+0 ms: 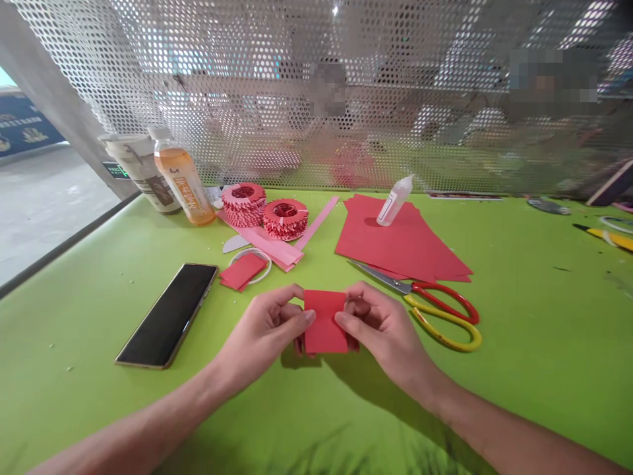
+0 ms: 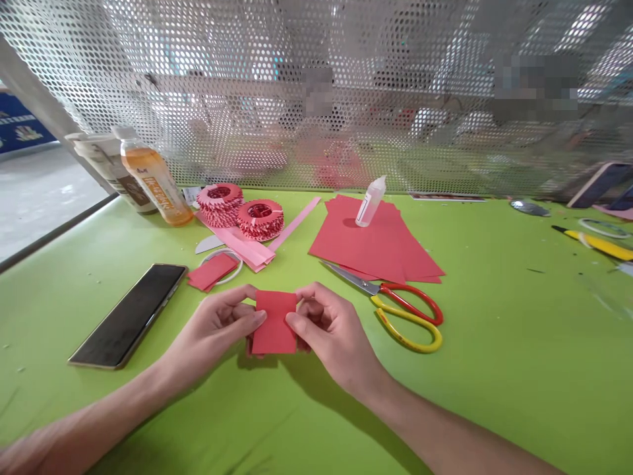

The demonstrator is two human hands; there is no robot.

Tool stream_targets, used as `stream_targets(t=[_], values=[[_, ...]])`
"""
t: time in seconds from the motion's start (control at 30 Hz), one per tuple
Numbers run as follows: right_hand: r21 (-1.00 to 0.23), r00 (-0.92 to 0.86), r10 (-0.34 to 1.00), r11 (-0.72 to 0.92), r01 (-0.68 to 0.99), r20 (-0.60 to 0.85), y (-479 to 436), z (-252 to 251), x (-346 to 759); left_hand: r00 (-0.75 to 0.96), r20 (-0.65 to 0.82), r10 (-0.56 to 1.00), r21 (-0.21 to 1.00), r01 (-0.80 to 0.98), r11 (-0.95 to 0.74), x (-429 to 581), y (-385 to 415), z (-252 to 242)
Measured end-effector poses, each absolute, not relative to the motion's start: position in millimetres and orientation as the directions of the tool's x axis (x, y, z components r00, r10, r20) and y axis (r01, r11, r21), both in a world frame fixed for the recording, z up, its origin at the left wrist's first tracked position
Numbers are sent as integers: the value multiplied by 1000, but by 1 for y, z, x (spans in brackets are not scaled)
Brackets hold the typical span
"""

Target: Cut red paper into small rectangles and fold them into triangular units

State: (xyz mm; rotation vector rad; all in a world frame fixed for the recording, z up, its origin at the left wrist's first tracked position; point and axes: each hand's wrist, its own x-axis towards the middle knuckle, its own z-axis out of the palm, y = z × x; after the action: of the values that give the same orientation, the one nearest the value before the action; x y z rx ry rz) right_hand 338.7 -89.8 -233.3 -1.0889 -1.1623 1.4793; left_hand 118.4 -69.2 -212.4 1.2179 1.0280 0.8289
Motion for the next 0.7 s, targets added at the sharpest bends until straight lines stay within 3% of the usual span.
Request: stream_targets(t=[0.17,0.37,0.53,0.7], values=[[-987,-165,986,-37,-154,-12,-88,-237,342,325,18,946,996,-85,10,118,-69,-207],[-992,-178,977,103,-79,116,-88,-237,343,349,-58,935,982,-151,117,116,-68,-205],[-990,-208,971,130,62,114,-92,-229,341,380,-163,911,987,60,152,120,-68,-207],[-998,-221,975,15,55,2,-93,-233,338,339,-208,917,967,212,140,121,-66,-211]])
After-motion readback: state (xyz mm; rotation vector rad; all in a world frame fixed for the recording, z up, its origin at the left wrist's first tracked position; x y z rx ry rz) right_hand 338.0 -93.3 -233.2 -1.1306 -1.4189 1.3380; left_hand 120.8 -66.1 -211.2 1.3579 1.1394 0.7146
